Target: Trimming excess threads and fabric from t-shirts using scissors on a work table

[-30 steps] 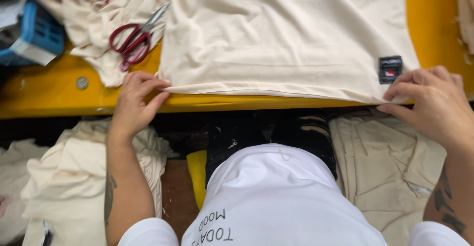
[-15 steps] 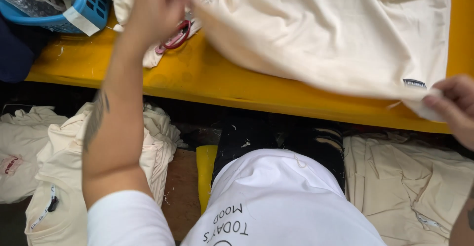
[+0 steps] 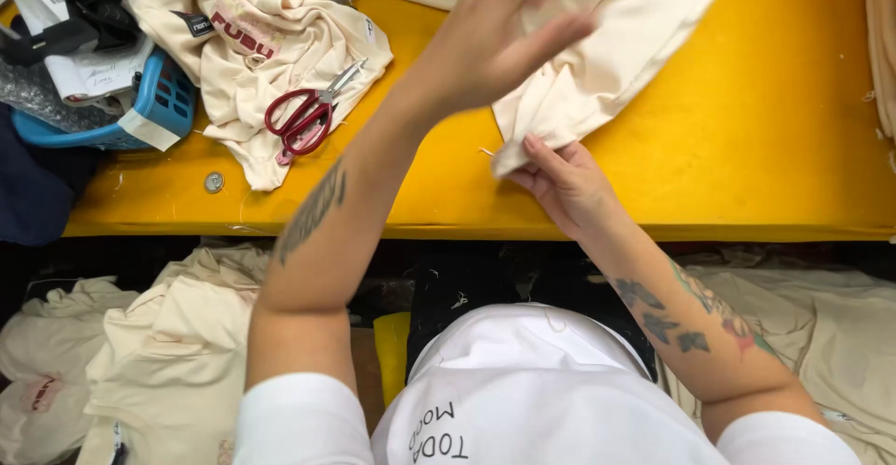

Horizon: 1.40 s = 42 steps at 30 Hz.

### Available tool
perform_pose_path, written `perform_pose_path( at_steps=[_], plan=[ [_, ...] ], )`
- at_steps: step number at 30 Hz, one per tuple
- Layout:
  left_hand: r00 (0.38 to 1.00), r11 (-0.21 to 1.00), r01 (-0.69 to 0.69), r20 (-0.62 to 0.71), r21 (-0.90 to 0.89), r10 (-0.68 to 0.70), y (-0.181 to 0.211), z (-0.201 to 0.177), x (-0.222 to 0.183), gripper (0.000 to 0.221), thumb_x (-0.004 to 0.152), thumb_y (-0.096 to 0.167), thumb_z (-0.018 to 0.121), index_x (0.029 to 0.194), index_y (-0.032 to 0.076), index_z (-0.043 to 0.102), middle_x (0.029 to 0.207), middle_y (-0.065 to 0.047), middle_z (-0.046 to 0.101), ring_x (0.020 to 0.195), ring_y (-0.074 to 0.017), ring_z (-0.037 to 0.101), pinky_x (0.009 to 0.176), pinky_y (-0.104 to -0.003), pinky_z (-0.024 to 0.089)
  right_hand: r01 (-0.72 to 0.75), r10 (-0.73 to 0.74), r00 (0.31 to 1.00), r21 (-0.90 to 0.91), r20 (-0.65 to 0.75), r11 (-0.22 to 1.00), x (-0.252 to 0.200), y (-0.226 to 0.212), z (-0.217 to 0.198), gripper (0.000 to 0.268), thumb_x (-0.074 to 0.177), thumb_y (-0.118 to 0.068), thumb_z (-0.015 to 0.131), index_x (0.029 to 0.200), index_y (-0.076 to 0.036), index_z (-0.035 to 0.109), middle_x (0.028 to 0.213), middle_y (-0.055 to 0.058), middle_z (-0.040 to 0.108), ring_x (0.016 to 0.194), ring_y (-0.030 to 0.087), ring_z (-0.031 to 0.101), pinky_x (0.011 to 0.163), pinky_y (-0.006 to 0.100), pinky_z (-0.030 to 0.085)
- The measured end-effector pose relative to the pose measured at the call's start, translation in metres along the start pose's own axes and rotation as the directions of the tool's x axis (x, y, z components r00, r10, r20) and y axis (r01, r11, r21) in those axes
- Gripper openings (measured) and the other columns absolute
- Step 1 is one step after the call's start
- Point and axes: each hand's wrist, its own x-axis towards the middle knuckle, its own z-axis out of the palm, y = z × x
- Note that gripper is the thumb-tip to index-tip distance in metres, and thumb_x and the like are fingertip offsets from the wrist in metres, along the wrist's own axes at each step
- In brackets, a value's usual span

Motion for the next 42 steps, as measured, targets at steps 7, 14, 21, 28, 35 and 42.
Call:
perform_pose_path(
  at_steps=[7, 14, 21, 28, 35, 42],
  plan=[
    [0.922, 0.848, 0.387, 0.145, -0.363, -0.358, -0.068, 0.058, -0.117, 0.060, 0.088, 0.010, 0.086, 0.138, 0.017, 0.053, 0.099, -0.002, 0.072, 0.096, -0.0110, 0.069, 0.102, -0.033, 0.053, 0.150, -0.152, 0.981, 0.020, 0.123, 0.988, 0.017, -0.019, 0.041, 0.034, 0.105, -0.032, 0.058, 0.110, -0.001, 0.071, 0.102, 0.019, 0.077, 0.093, 0.029, 0.079, 0.084, 0.042, 0.066],
    [0.968, 0.913, 0.159, -0.241, 0.376, -0.070, -0.049, 0.020, -0.129, 0.033, 0.067, 0.002, 0.077, 0.093, 0.018, 0.062, 0.076, 0.002, 0.058, 0.074, -0.0198, 0.064, 0.093, -0.038, 0.049, 0.238, -0.237, 0.971, -0.037, 0.021, 0.971, 0.033, -0.056, 0.015, 0.045, 0.105, -0.045, 0.047, 0.118, -0.006, 0.065, 0.113, 0.016, 0.076, 0.106, 0.029, 0.077, 0.103, 0.050, 0.062],
    [0.941, 0.827, 0.321, -0.059, 0.461, -0.332, -0.044, 0.002, -0.156, 0.024, 0.088, 0.023, 0.078, 0.109, 0.013, 0.071, 0.099, -0.008, 0.063, 0.101, -0.0307, 0.061, 0.092, -0.044, 0.049, -0.020, 0.024, 0.999, 0.160, -0.024, 0.987, 0.044, -0.028, 0.001, 0.054, 0.105, -0.045, 0.047, 0.139, -0.003, 0.053, 0.141, 0.021, 0.061, 0.133, 0.043, 0.059, 0.110, 0.060, 0.050],
    [0.880, 0.531, 0.474, -0.406, 0.703, -0.248, -0.084, -0.097, -0.201, 0.017, 0.100, 0.016, 0.076, 0.113, 0.006, 0.070, 0.106, -0.012, 0.060, 0.104, -0.0346, 0.059, 0.094, -0.045, 0.047, -0.040, 0.034, 0.998, 0.142, 0.044, 0.989, 0.003, -0.004, 0.016, 0.055, 0.103, -0.016, 0.058, 0.153, -0.015, 0.036, 0.152, 0.017, 0.050, 0.138, 0.038, 0.057, 0.116, 0.053, 0.046],
    [0.822, 0.332, 0.534, -0.387, 0.777, -0.418, -0.111, -0.113, -0.217, 0.033, 0.088, 0.020, 0.086, 0.115, 0.005, 0.073, 0.102, -0.013, 0.064, 0.105, -0.0311, 0.058, 0.091, -0.043, 0.050, 0.019, -0.021, 0.999, 0.070, 0.026, 0.997, -0.002, 0.019, 0.033, 0.069, 0.098, 0.001, 0.062, 0.157, -0.014, 0.031, 0.147, 0.015, 0.053, 0.128, 0.034, 0.065, 0.114, 0.050, 0.050],
    [0.828, 0.452, 0.536, -0.339, 0.713, -0.447, -0.089, -0.115, -0.214, 0.029, 0.086, 0.029, 0.083, 0.103, 0.009, 0.071, 0.087, -0.008, 0.070, 0.095, -0.0330, 0.063, 0.085, -0.049, 0.049, 0.029, -0.027, 0.999, 0.040, -0.044, 0.999, 0.000, 0.025, 0.044, 0.059, 0.097, 0.000, 0.065, 0.149, -0.010, 0.041, 0.129, 0.013, 0.064, 0.113, 0.029, 0.072, 0.106, 0.047, 0.057]
  ],
)
